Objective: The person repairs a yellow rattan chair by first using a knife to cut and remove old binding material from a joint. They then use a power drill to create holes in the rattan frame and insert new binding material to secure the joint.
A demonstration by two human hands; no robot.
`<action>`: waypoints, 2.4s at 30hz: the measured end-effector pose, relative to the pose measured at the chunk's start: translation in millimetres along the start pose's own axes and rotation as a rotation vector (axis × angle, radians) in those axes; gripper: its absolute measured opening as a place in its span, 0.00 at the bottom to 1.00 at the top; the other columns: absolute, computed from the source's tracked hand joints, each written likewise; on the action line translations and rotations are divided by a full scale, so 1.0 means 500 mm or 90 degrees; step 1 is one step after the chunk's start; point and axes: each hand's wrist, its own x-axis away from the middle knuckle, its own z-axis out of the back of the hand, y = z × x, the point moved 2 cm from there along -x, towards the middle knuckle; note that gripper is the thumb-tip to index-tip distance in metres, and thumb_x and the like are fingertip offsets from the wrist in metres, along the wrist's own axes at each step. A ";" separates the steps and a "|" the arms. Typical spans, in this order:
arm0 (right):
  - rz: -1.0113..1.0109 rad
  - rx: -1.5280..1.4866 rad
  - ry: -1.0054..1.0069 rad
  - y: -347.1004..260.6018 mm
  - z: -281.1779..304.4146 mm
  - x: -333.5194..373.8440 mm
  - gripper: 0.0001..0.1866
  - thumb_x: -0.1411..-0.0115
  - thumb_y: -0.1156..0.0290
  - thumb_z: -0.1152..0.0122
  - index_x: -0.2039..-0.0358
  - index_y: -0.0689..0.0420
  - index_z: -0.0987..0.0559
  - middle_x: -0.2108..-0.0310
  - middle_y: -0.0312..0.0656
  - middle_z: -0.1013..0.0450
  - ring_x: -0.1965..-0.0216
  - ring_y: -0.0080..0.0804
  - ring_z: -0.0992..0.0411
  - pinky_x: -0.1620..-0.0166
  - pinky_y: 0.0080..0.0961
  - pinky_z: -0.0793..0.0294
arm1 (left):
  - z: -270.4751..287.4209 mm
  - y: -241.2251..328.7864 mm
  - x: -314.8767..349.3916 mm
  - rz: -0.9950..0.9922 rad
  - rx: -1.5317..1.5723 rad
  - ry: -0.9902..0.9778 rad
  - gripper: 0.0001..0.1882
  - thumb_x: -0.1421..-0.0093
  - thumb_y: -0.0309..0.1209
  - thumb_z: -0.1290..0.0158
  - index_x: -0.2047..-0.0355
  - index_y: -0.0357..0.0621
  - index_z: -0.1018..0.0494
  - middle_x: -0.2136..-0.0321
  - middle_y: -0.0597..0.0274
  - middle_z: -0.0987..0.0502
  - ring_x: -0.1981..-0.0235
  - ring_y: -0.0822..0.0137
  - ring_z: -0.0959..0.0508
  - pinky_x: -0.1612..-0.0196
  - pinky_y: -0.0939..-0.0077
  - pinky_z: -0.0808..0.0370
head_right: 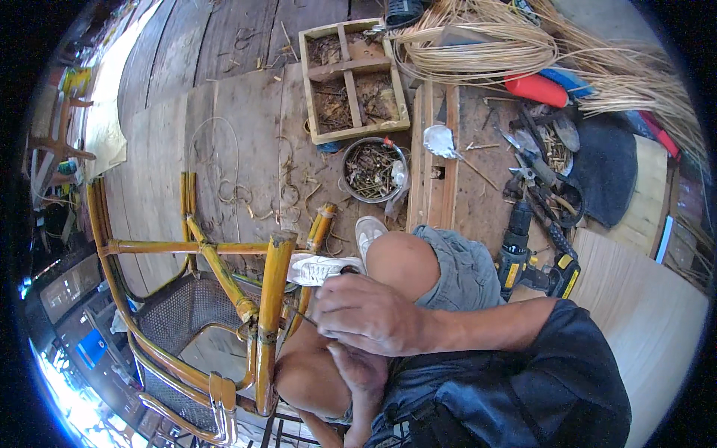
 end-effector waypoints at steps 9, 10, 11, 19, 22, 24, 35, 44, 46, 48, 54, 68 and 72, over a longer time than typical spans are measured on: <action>0.017 0.063 0.025 -0.011 0.033 0.098 0.14 0.54 0.76 0.35 0.65 0.56 0.25 0.60 0.39 0.29 0.52 0.44 0.33 0.52 0.36 0.31 | -0.027 0.028 -0.024 -0.015 0.063 -0.017 0.15 0.39 0.37 0.51 0.60 0.38 0.32 0.61 0.59 0.28 0.58 0.66 0.28 0.56 0.74 0.29; 0.018 0.064 0.031 -0.010 0.032 0.099 0.14 0.54 0.76 0.35 0.65 0.56 0.25 0.60 0.39 0.29 0.52 0.44 0.33 0.52 0.36 0.31 | -0.029 0.031 -0.027 -0.035 0.018 -0.014 0.12 0.40 0.34 0.50 0.61 0.37 0.31 0.62 0.59 0.28 0.59 0.67 0.28 0.57 0.75 0.29; 0.018 0.065 0.035 -0.009 0.032 0.101 0.14 0.54 0.76 0.36 0.65 0.56 0.25 0.61 0.39 0.30 0.52 0.44 0.33 0.52 0.36 0.31 | -0.052 0.039 -0.027 -0.001 0.047 0.019 0.08 0.42 0.26 0.48 0.64 0.37 0.31 0.66 0.60 0.28 0.63 0.69 0.28 0.60 0.80 0.28; -0.008 0.106 0.119 -0.025 0.100 0.095 0.11 0.52 0.74 0.39 0.66 0.57 0.26 0.64 0.42 0.31 0.59 0.43 0.30 0.56 0.34 0.29 | -0.117 0.107 -0.052 -0.086 -0.245 -0.139 0.07 0.42 0.27 0.48 0.68 0.36 0.31 0.72 0.57 0.29 0.69 0.68 0.28 0.61 0.75 0.29; -0.055 0.304 0.190 -0.006 0.183 0.083 0.09 0.47 0.72 0.43 0.64 0.57 0.26 0.64 0.44 0.30 0.60 0.43 0.30 0.56 0.35 0.30 | -0.148 0.125 -0.060 -0.100 -0.403 -0.185 0.06 0.42 0.26 0.49 0.67 0.36 0.31 0.71 0.56 0.27 0.69 0.70 0.28 0.62 0.77 0.30; -0.138 0.435 0.240 0.030 0.267 0.072 0.09 0.45 0.72 0.46 0.63 0.58 0.26 0.64 0.45 0.29 0.59 0.43 0.30 0.55 0.34 0.30 | -0.159 0.120 -0.065 -0.107 -0.483 -0.194 0.04 0.42 0.24 0.50 0.67 0.35 0.30 0.70 0.59 0.27 0.70 0.73 0.29 0.63 0.80 0.31; -0.167 0.825 0.129 0.263 0.554 0.105 0.13 0.48 0.76 0.52 0.60 0.56 0.27 0.59 0.46 0.32 0.59 0.46 0.31 0.57 0.34 0.30 | -0.114 0.078 -0.076 -0.045 -0.622 -0.250 0.05 0.42 0.25 0.49 0.67 0.36 0.30 0.70 0.61 0.26 0.68 0.73 0.28 0.61 0.79 0.31; -0.224 0.824 0.158 0.264 0.552 0.104 0.12 0.41 0.75 0.52 0.57 0.59 0.30 0.64 0.50 0.33 0.59 0.48 0.32 0.57 0.34 0.32 | -0.123 0.112 -0.067 -0.069 -0.664 -0.314 0.06 0.45 0.27 0.48 0.67 0.39 0.29 0.72 0.59 0.24 0.69 0.69 0.24 0.63 0.78 0.29; -0.220 0.816 0.196 0.248 0.553 0.100 0.13 0.42 0.75 0.53 0.56 0.58 0.30 0.63 0.51 0.32 0.59 0.49 0.32 0.58 0.37 0.32 | -0.122 0.113 -0.067 -0.057 -0.643 -0.318 0.06 0.45 0.26 0.48 0.66 0.39 0.29 0.72 0.59 0.24 0.70 0.68 0.24 0.63 0.78 0.28; -0.309 0.797 0.180 0.254 0.558 0.098 0.12 0.41 0.73 0.53 0.57 0.58 0.30 0.62 0.50 0.31 0.58 0.49 0.32 0.57 0.36 0.32 | -0.117 0.113 -0.071 -0.065 -0.667 -0.336 0.10 0.45 0.25 0.48 0.62 0.40 0.30 0.72 0.58 0.24 0.69 0.67 0.23 0.63 0.77 0.28; -0.343 0.799 0.252 0.284 0.570 0.104 0.12 0.42 0.68 0.49 0.58 0.57 0.29 0.61 0.50 0.29 0.58 0.48 0.30 0.57 0.35 0.31 | -0.122 0.118 -0.069 -0.036 -0.675 -0.346 0.19 0.46 0.23 0.49 0.52 0.40 0.34 0.71 0.59 0.25 0.71 0.65 0.23 0.64 0.74 0.27; -0.341 0.939 0.172 0.230 0.553 0.094 0.16 0.42 0.71 0.48 0.53 0.59 0.29 0.58 0.47 0.29 0.55 0.40 0.30 0.52 0.28 0.33 | -0.130 0.172 -0.075 -0.134 -0.668 -0.421 0.19 0.48 0.25 0.45 0.54 0.39 0.32 0.69 0.54 0.25 0.70 0.56 0.24 0.67 0.66 0.27; -0.292 0.785 0.264 0.136 0.469 -0.016 0.13 0.41 0.70 0.48 0.57 0.61 0.27 0.62 0.46 0.28 0.58 0.36 0.28 0.54 0.27 0.32 | -0.136 0.171 -0.080 -0.084 -0.676 -0.466 0.16 0.50 0.25 0.45 0.59 0.39 0.30 0.71 0.54 0.25 0.70 0.54 0.24 0.67 0.64 0.28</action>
